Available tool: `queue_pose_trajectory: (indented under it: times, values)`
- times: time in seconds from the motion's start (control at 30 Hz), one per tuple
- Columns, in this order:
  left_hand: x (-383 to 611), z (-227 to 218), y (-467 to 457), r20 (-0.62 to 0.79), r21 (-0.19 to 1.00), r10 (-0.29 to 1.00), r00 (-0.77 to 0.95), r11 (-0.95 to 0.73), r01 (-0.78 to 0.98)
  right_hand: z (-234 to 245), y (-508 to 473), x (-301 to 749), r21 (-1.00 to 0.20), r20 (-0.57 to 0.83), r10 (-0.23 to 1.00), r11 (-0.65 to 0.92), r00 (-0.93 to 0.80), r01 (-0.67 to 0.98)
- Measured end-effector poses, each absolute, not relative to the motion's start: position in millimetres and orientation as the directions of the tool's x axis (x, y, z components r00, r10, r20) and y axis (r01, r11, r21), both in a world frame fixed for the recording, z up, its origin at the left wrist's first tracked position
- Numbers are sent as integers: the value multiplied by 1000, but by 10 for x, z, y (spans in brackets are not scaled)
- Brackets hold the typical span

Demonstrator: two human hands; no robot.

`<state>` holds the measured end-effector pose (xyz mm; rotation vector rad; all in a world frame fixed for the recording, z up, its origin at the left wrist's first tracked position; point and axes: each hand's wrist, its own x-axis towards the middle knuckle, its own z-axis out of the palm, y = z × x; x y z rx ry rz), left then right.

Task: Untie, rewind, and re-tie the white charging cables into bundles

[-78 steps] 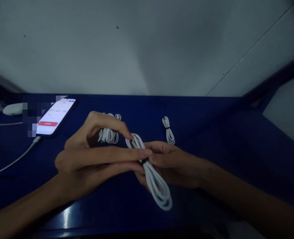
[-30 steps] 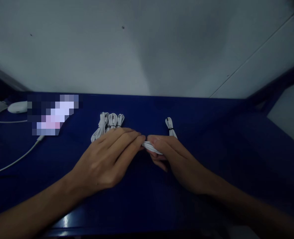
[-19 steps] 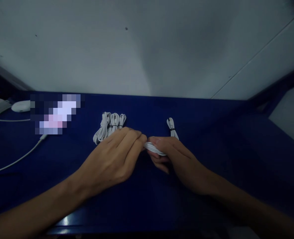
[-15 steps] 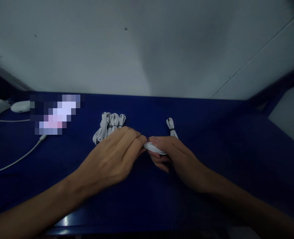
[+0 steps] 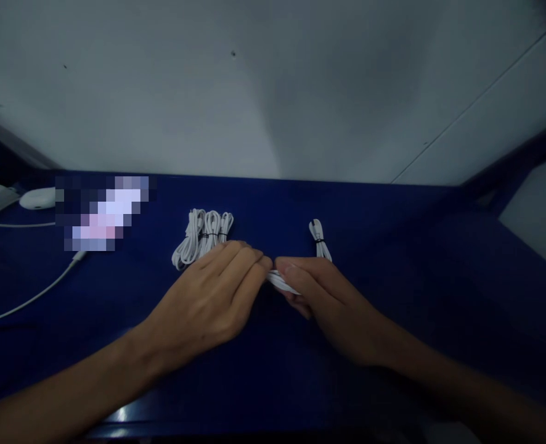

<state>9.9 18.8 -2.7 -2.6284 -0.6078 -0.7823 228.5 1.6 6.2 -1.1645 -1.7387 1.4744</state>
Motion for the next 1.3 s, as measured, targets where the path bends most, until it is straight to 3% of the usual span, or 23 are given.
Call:
queue_pose_trajectory:
  times: [0.17,0.43,0.87,1.0,1.3]
  values:
    - [102,-9,197,562,-207,297,772,-853,478,48,38,2303,-974,-223,841,-173,-493,147]
    - [45,-6,189,615,-216,248,749,-860,462,-66,110,2321,-952,-228,789,-305,-571,-42]
    - [52,-7,147,650,-199,271,710,-841,503,10,118,2370,-866,-321,704,-489,-634,-105]
    - [58,-7,154,640,-193,279,716,-843,501,-9,121,2355,-902,-325,730,-430,-601,-34]
    - [84,43,186,635,-120,296,714,-875,470,30,11,2307,-967,-186,898,-95,-399,237]
